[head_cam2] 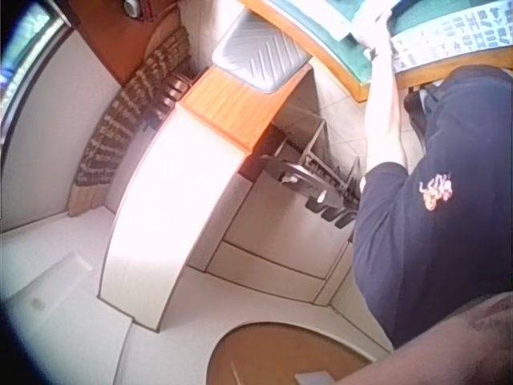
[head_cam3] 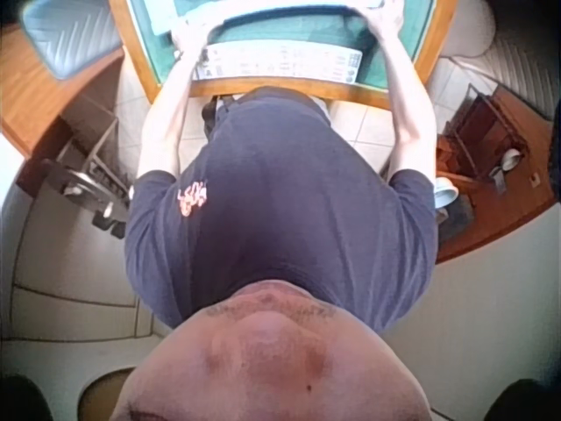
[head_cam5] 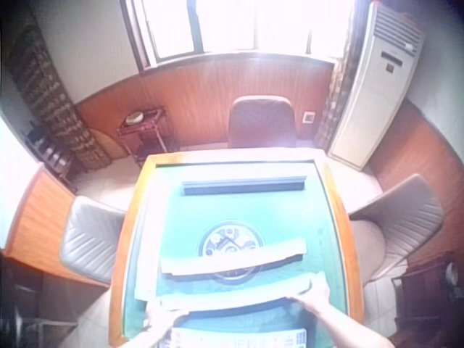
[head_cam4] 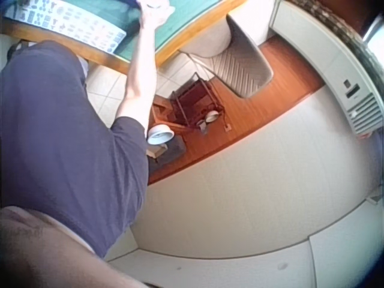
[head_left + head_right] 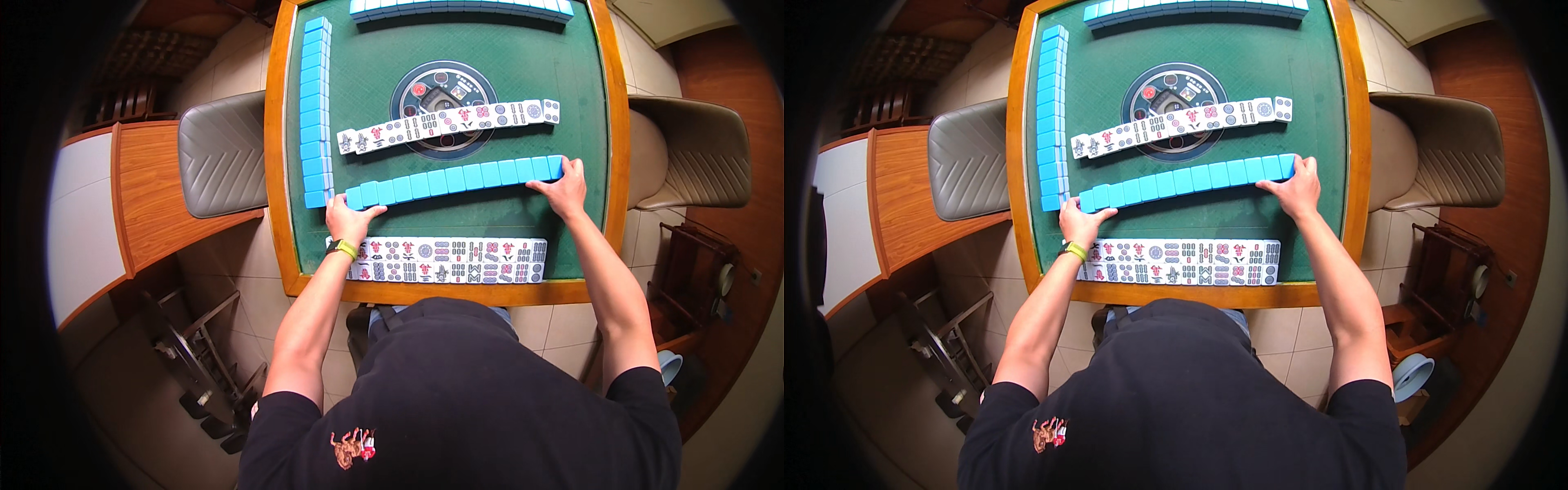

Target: The person wipes mahjong tiles on a green table using a cloth, then rinses the cloth in a bucket of water. The person arranges the tiles into rows and stacks them on the table.

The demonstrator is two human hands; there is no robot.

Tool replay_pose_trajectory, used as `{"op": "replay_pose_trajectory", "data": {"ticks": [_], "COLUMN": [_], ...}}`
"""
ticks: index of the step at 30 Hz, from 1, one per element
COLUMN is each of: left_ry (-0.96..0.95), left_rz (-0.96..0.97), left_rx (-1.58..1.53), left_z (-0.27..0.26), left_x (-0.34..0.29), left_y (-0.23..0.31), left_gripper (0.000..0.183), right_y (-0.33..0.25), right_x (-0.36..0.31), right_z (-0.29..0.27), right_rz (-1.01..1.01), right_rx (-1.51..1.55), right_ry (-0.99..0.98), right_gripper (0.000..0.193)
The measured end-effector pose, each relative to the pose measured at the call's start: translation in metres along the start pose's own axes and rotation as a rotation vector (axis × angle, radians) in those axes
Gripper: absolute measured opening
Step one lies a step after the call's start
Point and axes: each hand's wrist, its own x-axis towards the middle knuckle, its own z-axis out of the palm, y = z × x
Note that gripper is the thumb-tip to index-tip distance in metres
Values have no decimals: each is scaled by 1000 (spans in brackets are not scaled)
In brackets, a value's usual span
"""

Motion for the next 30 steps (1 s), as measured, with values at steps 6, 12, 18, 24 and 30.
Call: {"op": "replay_pose_trajectory", "data": {"ticks": [6,12,18,24,30], "left_ry": [-68,-115,-101,-65,-80], "left_rz": [-10,13,80,86,-100], "left_rx": [97,159,183,199,57], "left_z": [-13,-22,-24,-7,5], "left_x": [9,25,16,3,-13], "left_y": [7,18,23,14,17], "left_gripper": [104,103,98,109,123], "right_y": [-11,-22,-17,-1,5], "right_x": [15,19,20,7,5], "right_z": [-15,-18,-14,-12,-12], "right_rz": [17,40,6,-100,-101], "right_rx": [-88,-127,-124,-93,-93], "right_ry": [-83,-107,-89,-91,-86], "right_gripper": [80,80,80,97,112]}}
